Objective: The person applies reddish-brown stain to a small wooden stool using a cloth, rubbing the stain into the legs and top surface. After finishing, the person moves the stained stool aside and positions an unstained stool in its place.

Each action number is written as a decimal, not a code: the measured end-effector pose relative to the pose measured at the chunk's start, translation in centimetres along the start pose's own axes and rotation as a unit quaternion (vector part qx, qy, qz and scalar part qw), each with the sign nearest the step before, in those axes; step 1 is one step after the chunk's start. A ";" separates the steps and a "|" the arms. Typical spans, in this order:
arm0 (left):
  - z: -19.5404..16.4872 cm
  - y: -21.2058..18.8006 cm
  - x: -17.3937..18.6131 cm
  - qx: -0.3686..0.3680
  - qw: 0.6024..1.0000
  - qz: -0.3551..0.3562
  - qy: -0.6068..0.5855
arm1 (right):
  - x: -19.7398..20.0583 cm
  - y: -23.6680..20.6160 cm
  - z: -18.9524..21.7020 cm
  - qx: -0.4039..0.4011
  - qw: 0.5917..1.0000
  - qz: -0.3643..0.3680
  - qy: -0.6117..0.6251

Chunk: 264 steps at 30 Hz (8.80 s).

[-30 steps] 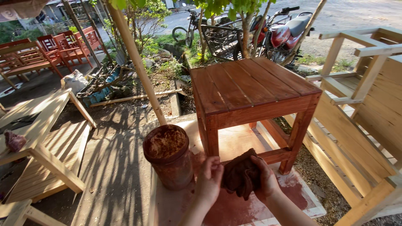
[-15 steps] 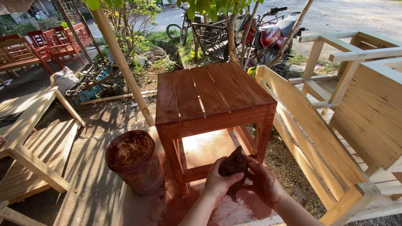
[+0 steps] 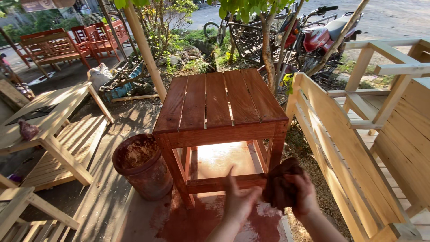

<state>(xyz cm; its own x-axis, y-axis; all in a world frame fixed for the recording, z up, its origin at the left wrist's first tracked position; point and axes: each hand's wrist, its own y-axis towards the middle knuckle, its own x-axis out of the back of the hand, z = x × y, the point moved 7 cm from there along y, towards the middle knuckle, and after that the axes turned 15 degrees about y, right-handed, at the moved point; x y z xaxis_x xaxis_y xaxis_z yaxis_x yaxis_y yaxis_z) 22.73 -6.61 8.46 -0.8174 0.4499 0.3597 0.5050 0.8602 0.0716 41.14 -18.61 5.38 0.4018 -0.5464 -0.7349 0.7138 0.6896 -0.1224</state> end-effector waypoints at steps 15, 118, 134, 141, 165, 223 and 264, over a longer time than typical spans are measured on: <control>1.9 4.1 14.3 0.105 0.901 -0.171 0.385 | -3.1 7.9 3.8 -0.080 0.968 0.207 -0.119; 19.8 2.9 -18.6 0.305 0.930 -0.102 -0.178 | 7.7 12.0 -7.9 -0.127 0.914 0.185 -0.337; 15.7 7.1 -17.4 0.320 0.944 0.027 -0.081 | 8.1 12.6 -9.2 -0.154 0.932 0.162 -0.286; 13.1 4.0 -16.6 0.253 0.946 0.107 -0.171 | 7.6 12.8 -8.4 -0.142 0.930 0.157 -0.299; 4.2 -4.8 12.9 0.262 0.935 0.113 -0.210 | -10.5 -8.4 -11.3 -0.241 0.834 0.383 -0.315; -9.8 19.8 31.2 -0.087 0.982 -0.122 0.119 | -28.1 -5.2 5.9 0.200 0.961 0.179 -0.069; -7.2 34.2 13.7 0.049 0.853 0.518 -0.040 | -14.6 -6.5 7.7 0.151 0.934 -0.316 0.064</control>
<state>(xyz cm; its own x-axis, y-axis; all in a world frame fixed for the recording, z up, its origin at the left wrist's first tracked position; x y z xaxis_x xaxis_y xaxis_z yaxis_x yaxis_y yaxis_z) 30.78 27.29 22.58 0.0359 0.9925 0.1172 0.9453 0.0043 -0.3262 35.05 -18.71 22.03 -0.2137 -0.7245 -0.6554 0.9225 0.0712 -0.3795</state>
